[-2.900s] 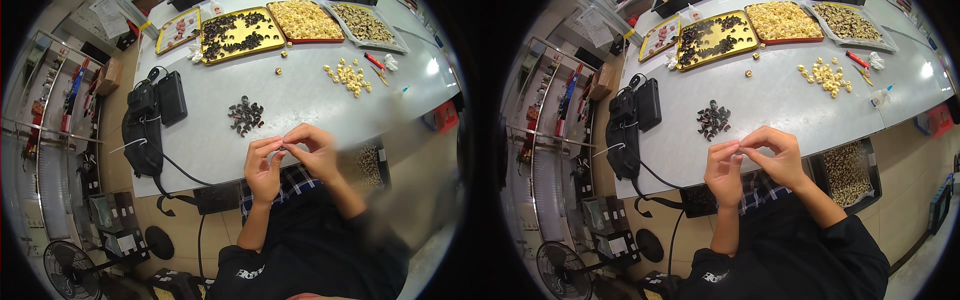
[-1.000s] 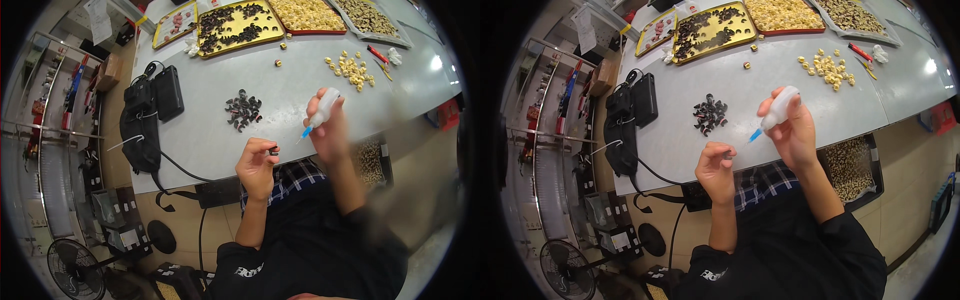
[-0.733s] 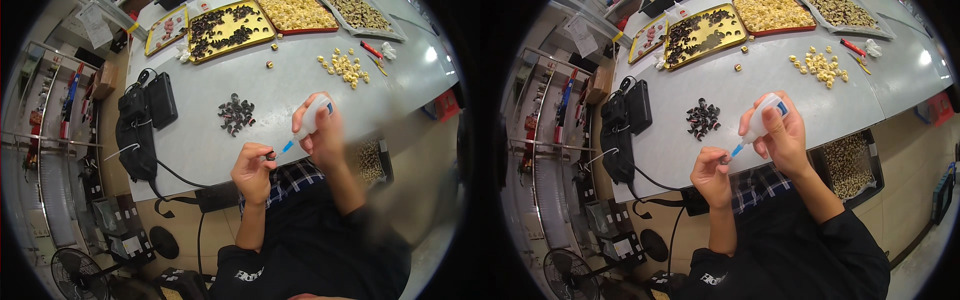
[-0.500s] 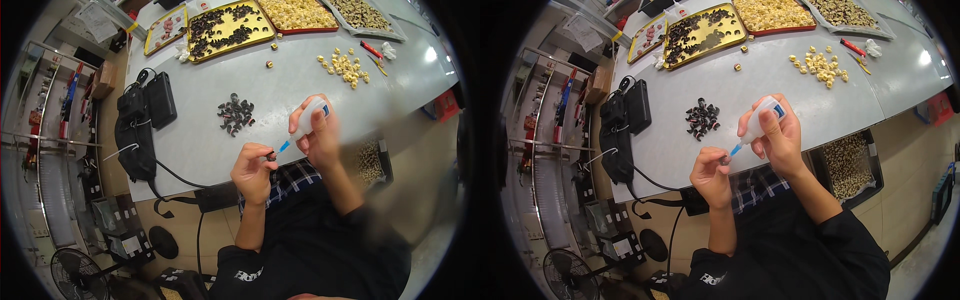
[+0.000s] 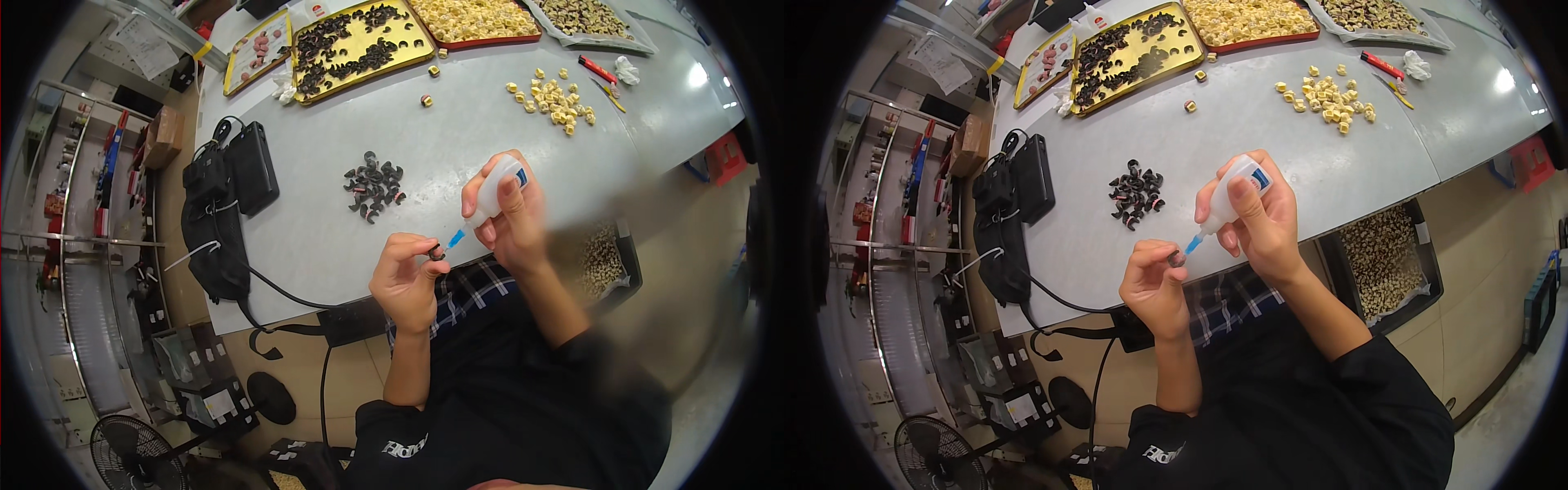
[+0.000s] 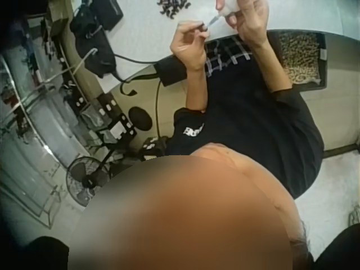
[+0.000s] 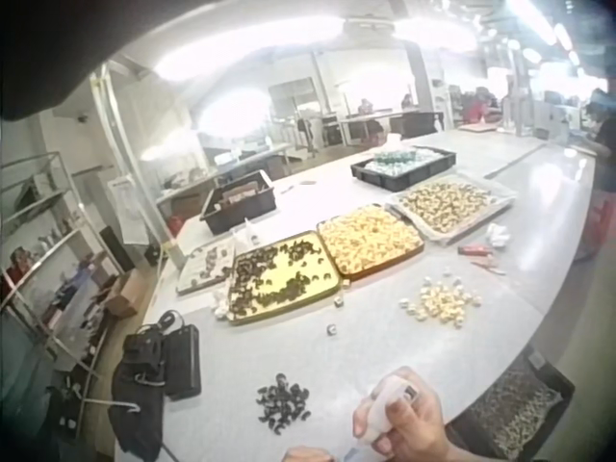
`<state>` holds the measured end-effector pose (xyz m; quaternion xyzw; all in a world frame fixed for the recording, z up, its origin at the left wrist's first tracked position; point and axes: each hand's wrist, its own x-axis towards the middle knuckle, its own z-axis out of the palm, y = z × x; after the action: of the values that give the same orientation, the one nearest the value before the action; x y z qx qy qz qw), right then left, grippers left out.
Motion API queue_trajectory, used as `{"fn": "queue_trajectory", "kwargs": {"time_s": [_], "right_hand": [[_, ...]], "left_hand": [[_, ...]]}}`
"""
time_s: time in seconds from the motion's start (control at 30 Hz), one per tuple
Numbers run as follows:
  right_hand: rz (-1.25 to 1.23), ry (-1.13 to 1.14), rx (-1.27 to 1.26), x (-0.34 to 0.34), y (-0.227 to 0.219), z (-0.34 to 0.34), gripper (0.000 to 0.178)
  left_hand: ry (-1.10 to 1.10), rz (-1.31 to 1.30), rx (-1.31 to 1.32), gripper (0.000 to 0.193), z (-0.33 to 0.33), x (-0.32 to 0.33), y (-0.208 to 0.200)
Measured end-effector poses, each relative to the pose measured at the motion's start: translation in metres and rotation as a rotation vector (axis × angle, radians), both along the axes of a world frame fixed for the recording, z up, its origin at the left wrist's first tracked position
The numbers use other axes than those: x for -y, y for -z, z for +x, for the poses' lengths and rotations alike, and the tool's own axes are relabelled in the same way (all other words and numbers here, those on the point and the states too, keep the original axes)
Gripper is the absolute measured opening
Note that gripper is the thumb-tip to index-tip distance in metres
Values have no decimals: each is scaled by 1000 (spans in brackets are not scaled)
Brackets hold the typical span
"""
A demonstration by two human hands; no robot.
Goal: Applying glue to small black components and attaching them to gold-colored circular bases on a factory assembly table.
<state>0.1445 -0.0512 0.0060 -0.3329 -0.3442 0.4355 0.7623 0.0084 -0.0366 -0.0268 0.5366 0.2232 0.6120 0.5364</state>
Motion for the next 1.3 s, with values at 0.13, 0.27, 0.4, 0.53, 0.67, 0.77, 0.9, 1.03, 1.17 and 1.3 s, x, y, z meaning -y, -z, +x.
{"fn": "queue_trajectory", "kwargs": {"time_s": [0.13, 0.27, 0.4, 0.53, 0.67, 0.77, 0.9, 1.03, 1.17, 1.3], "right_hand": [[3, -14, 4, 0, 1, 0, 37], [4, -16, 5, 0, 2, 1, 36], [9, -17, 18, 2, 2, 2, 36], [-5, 3, 23, 2, 5, 5, 36], [-4, 40, 14, 1, 0, 6, 37], [8, 48, 21, 0, -1, 3, 36], [19, 41, 27, -2, 1, 0, 35], [14, 58, 55, -1, 1, -1, 35], [-3, 81, 41, 0, 1, 4, 35], [1, 157, -12, 3, 2, 20, 35]], "left_hand": [[-12, -3, -27, 25, 0, 1, -1], [-28, -18, -63, 28, 1, 2, -3], [-27, -21, -57, 28, 1, 4, -4], [-28, -19, -63, 28, 0, 4, -2], [-23, 2, -57, 27, 0, 3, -3], [-18, -10, -61, 27, 1, 3, -4], [-15, -33, -63, 27, 2, 3, -4], [-8, -17, -61, 27, 1, 3, -3], [-17, -18, -60, 27, 1, 2, -3], [-5, 20, 0, 24, 1, 0, 0]]}}
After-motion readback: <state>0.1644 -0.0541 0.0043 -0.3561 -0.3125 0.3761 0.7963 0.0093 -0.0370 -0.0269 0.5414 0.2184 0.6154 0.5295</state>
